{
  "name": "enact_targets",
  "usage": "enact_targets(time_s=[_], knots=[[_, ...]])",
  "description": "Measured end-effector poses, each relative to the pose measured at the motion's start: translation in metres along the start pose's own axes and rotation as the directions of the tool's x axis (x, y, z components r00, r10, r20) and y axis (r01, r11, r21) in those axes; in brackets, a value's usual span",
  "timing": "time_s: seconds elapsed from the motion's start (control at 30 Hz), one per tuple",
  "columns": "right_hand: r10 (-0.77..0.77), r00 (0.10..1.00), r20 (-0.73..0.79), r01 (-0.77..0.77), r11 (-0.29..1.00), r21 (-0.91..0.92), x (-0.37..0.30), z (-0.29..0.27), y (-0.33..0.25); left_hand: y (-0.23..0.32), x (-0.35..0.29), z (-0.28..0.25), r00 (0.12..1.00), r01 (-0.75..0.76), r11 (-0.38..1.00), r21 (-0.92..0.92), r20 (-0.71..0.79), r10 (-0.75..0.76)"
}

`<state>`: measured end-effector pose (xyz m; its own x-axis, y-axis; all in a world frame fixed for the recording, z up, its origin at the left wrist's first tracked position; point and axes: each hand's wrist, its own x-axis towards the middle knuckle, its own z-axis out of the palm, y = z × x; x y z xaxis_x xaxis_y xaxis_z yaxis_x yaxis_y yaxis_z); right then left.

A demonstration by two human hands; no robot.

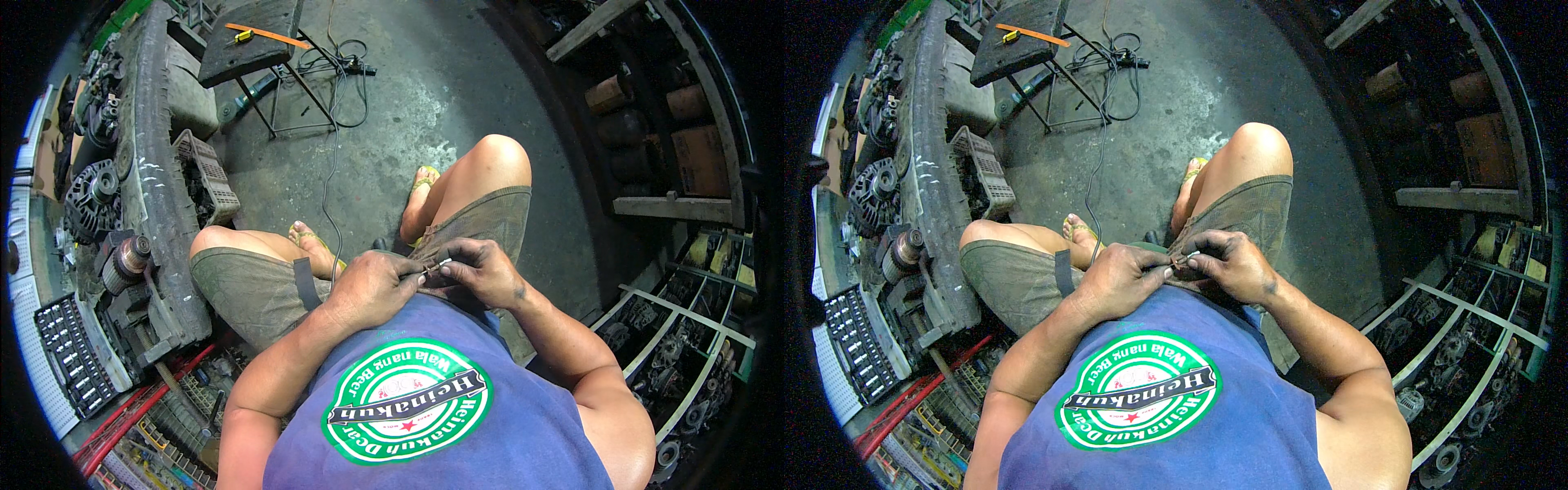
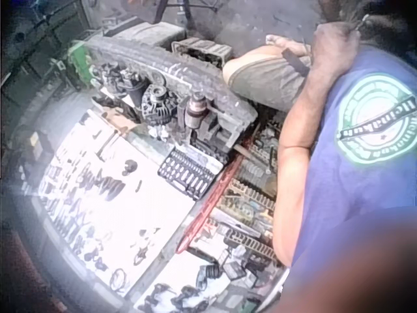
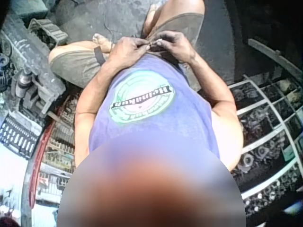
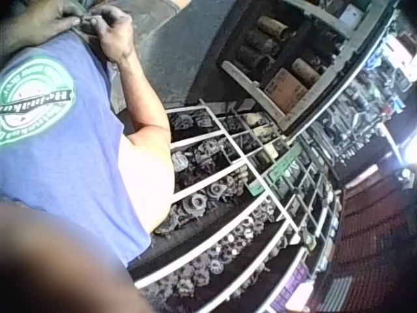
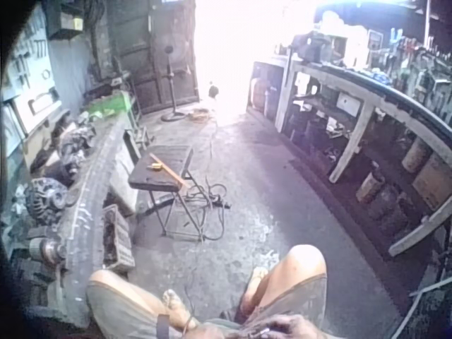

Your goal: The person selects small metal parts from a compartmentalized plastic box on a workbench, then sits on the floor and assembles the parts by hand. The person uses a handheld rotary tool to work on the assembled piece and continues to adjust it with both hands.

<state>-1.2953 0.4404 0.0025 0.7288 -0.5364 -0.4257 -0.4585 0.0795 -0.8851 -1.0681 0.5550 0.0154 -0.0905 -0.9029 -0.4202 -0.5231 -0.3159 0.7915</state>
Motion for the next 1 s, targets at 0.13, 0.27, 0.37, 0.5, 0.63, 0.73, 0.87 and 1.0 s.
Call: enact_targets(time_s=[0.13, 0.27, 0.37, 0.5, 0.63, 0.73, 0.87, 1.0], knots=[[0.001, 1.000, -0.003, -0.001, 1.000, -0.010, 0.001, 0.000, 0.003, 0.000, 0.000, -0.001, 1.000, 0.007, 1.000, -0.011, 0.008, -0.007], [-0.018, 1.000, 0.000, 0.018, 1.000, -0.013, 0.002, 0.000, 0.004, -0.001, 0.002, -0.001, 1.000, 0.019, 1.000, -0.012, 0.024, -0.019], [-0.040, 0.999, -0.005, 0.040, 0.999, -0.024, 0.002, 0.000, 0.003, -0.001, 0.002, -0.001, 0.999, 0.022, 1.000, -0.008, 0.030, -0.022], [-0.024, 1.000, 0.003, 0.024, 1.000, -0.009, 0.004, 0.000, 0.001, -0.001, 0.002, -0.002, 0.999, 0.023, 1.000, -0.013, 0.033, -0.022], [-0.024, 0.999, 0.036, 0.024, 1.000, 0.009, 0.006, -0.002, 0.002, -0.003, 0.001, -0.002, 1.000, 0.002, 1.000, -0.020, 0.021, -0.001], [-0.079, 0.996, 0.034, 0.078, 0.997, 0.025, 0.008, -0.003, 0.003, -0.004, 0.000, -0.002, 1.000, -0.028, 0.999, -0.027, 0.006, 0.028], [-0.372, 0.927, 0.046, 0.375, 0.921, -0.103, 0.012, -0.005, 0.002, -0.006, -0.001, -0.002, 0.998, -0.058, 0.998, -0.016, -0.018, 0.058], [-0.261, 0.964, 0.053, 0.266, 0.945, -0.192, 0.010, -0.007, -0.002, -0.005, -0.001, -0.003, 0.996, -0.080, 0.996, -0.036, -0.045, 0.079]])
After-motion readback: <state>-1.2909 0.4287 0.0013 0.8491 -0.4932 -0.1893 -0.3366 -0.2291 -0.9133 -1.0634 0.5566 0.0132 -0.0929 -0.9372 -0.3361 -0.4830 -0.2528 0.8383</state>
